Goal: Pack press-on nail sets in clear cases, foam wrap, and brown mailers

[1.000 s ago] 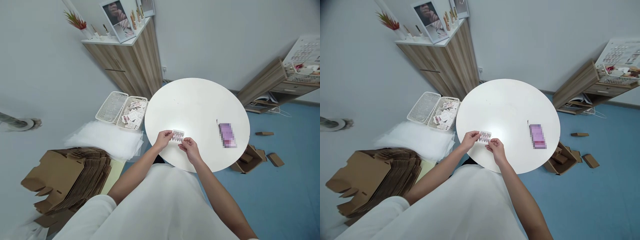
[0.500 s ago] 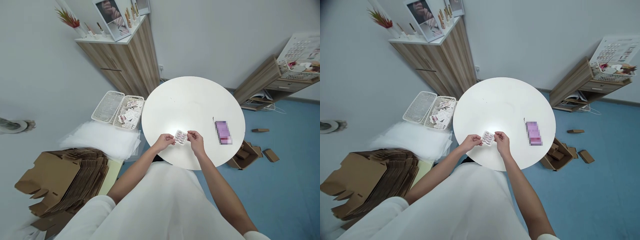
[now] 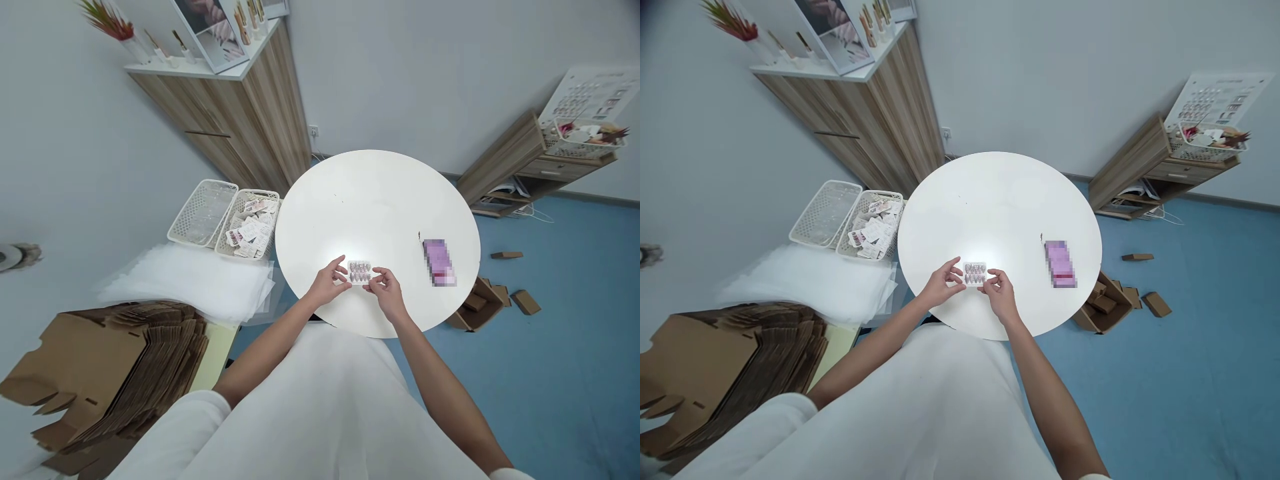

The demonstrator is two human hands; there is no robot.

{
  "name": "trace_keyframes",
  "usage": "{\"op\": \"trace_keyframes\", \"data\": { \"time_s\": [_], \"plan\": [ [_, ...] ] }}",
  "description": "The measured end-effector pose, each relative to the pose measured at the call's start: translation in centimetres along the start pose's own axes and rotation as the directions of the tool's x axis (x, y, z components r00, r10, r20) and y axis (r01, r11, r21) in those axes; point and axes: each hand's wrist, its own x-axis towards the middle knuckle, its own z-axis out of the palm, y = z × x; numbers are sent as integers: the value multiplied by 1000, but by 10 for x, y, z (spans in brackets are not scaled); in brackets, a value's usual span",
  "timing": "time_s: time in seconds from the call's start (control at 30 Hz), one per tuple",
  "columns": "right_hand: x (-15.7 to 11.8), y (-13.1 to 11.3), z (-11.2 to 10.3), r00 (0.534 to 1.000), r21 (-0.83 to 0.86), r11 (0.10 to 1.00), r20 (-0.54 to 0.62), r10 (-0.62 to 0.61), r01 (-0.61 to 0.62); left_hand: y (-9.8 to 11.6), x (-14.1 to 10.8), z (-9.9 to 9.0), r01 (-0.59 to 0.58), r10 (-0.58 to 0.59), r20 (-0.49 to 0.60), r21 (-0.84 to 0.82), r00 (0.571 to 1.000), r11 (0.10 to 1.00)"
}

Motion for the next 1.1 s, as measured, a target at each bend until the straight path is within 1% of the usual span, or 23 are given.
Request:
{"op": "trace_keyframes", "data": {
  "time_s": [0.13, 0.3, 0.47, 0.53, 0.6, 0.7, 0.77, 0.83, 0.93, 1.1],
  "plan": [
    [-3, 1, -2, 1000, -51, 999, 21, 1, 0, -4, 2, 2, -97, 94, 30, 163, 995, 982],
    [-6, 4, -5, 996, -153, 988, 85, -18, 31, -10, 2, 3, -150, 129, 104, 238, 986, 960],
    [-5, 10, -8, 988, -234, 970, 151, -37, 72, -14, -2, 5, -135, 112, 100, 266, 989, 955],
    [-3, 14, -7, 980, -268, 959, 192, -46, 97, -17, -5, 4, -111, 88, 97, 271, 991, 956],
    [2, 20, -3, 974, -298, 947, 220, -57, 123, -22, -7, 2, -66, 50, 66, 280, 997, 958],
    [15, 31, 15, 973, -349, 927, 221, -59, 136, -34, -11, -6, 41, -25, -57, 293, 998, 955],
    [26, 39, 34, 970, -376, 917, 240, -41, 132, -45, -13, -15, 113, -71, -147, 298, 987, 948],
    [38, 46, 57, 964, -409, 903, 264, -19, 129, -57, -16, -28, 178, -119, -209, 292, 971, 940],
    [55, 53, 90, 959, -478, 867, 283, -4, 145, -73, -18, -48, 266, -197, -265, 255, 944, 930],
    [77, 60, 135, 947, -555, 818, 318, 38, 153, -98, -16, -80, 354, -294, -303, 165, 906, 920]
  ]
}}
